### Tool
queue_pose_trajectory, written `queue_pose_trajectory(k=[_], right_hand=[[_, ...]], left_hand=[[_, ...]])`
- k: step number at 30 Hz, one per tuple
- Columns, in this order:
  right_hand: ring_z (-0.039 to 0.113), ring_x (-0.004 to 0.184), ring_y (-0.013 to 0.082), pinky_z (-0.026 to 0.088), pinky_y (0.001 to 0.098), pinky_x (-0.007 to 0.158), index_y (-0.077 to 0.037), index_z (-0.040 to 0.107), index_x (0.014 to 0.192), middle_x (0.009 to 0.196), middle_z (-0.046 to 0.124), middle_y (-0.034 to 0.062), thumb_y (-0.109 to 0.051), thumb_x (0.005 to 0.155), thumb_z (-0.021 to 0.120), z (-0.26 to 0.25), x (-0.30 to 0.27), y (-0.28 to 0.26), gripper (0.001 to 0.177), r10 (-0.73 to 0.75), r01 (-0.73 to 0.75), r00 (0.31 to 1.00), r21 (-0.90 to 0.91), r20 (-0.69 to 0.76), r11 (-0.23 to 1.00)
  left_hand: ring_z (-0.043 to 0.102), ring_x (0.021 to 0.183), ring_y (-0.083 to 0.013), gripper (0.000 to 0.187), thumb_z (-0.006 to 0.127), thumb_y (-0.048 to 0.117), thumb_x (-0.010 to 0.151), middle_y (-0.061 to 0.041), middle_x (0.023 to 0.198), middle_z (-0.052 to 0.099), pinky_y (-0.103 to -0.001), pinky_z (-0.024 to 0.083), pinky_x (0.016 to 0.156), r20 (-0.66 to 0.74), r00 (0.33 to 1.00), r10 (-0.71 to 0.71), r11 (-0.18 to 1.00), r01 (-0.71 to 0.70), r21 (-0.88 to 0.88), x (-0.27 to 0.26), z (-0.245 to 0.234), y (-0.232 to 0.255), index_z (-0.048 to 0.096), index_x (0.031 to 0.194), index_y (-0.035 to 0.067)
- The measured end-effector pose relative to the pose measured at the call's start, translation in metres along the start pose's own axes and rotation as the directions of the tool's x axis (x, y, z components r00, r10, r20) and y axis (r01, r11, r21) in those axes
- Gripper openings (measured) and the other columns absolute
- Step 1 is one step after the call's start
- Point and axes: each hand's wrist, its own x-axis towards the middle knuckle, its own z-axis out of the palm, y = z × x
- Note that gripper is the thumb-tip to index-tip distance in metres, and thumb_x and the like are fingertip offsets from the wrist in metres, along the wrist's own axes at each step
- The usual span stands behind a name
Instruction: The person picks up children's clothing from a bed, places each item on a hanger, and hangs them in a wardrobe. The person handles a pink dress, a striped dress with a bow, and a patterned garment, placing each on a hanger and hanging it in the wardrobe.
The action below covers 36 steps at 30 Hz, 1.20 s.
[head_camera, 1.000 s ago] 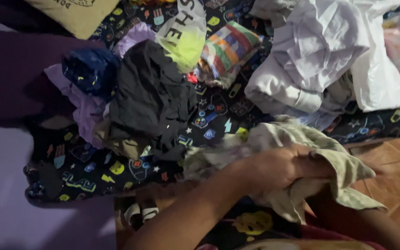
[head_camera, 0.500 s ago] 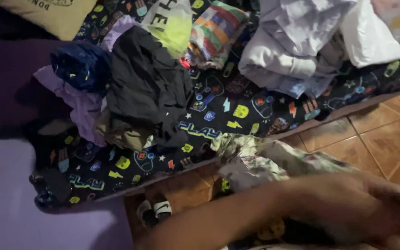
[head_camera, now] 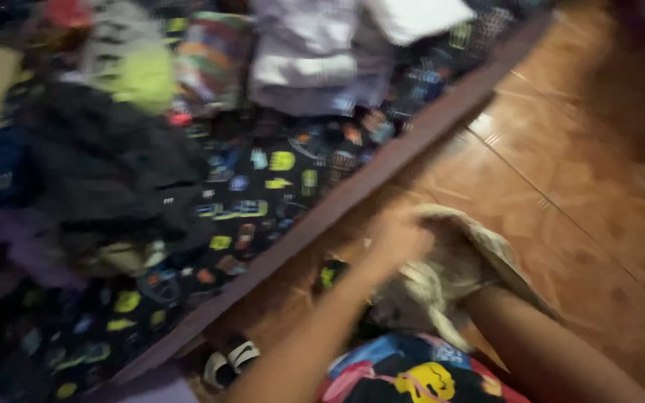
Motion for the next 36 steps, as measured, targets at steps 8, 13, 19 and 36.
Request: queue_pose_trajectory(k=[8, 13, 19, 36], right_hand=[[0.069, 0.108, 0.0290, 0.056, 0.0417, 0.090, 0.006, 0.057, 0.135, 0.125, 0.070, 0.0195, -0.015, 0.075, 0.068, -0.117, -0.135, 0.007, 0.065, -0.225, 0.155, 0.974, 0.687, 0.014, 0.710], [0.065, 0.111, 0.0310, 0.054, 0.0422, 0.094, 0.001, 0.056, 0.135, 0.127, 0.064, 0.0196, -0.010, 0.086, 0.066, -0.153, -0.169, 0.035, 0.052, -0.209, 0.333, 0.942, 0.672, -0.262, 0.662], [0.065, 0.097, 0.0181, 0.056, 0.0336, 0.082, -0.007, 0.062, 0.128, 0.113, 0.066, 0.0094, 0.001, 0.081, 0.067, -0.105, -0.156, 0.083, 0.048, -0.207, 0.147, 0.738, -0.146, -0.642, 0.978], [0.047, 0.083, 0.0166, 0.037, 0.0316, 0.073, 0.005, 0.068, 0.105, 0.094, 0.057, 0.0073, 0.007, 0.093, 0.054, 0.017, -0.192, 0.043, 0.018, -0.174, 0.385, 0.852, 0.367, -0.494, 0.846]], left_hand=[[0.073, 0.093, -0.0411, 0.051, 0.060, 0.042, 0.104, -0.029, 0.105, 0.075, -0.053, 0.057, 0.079, -0.089, 0.742, -0.664, 0.630, 0.492, -0.601, -0.006, 0.019, -0.133, 0.073, 0.103, -0.007], [0.067, 0.118, -0.0299, 0.067, 0.034, 0.058, 0.099, -0.012, 0.136, 0.068, -0.048, 0.051, 0.100, 0.335, 0.882, -0.330, 0.000, 0.355, -0.935, -0.034, -0.007, -0.053, 0.066, 0.130, 0.008], [0.066, 0.112, -0.0316, 0.053, 0.047, 0.047, 0.101, -0.014, 0.121, 0.070, -0.051, 0.050, 0.102, 0.538, 0.824, 0.180, 0.012, 0.545, -0.839, -0.047, 0.014, 0.075, 0.062, 0.129, 0.003], [0.071, 0.096, -0.0201, 0.059, 0.087, 0.026, 0.082, -0.012, 0.111, 0.071, -0.036, 0.059, 0.083, 0.361, 0.931, 0.044, 0.621, 0.258, -0.740, -0.052, 0.017, 0.121, 0.060, 0.125, -0.004]])
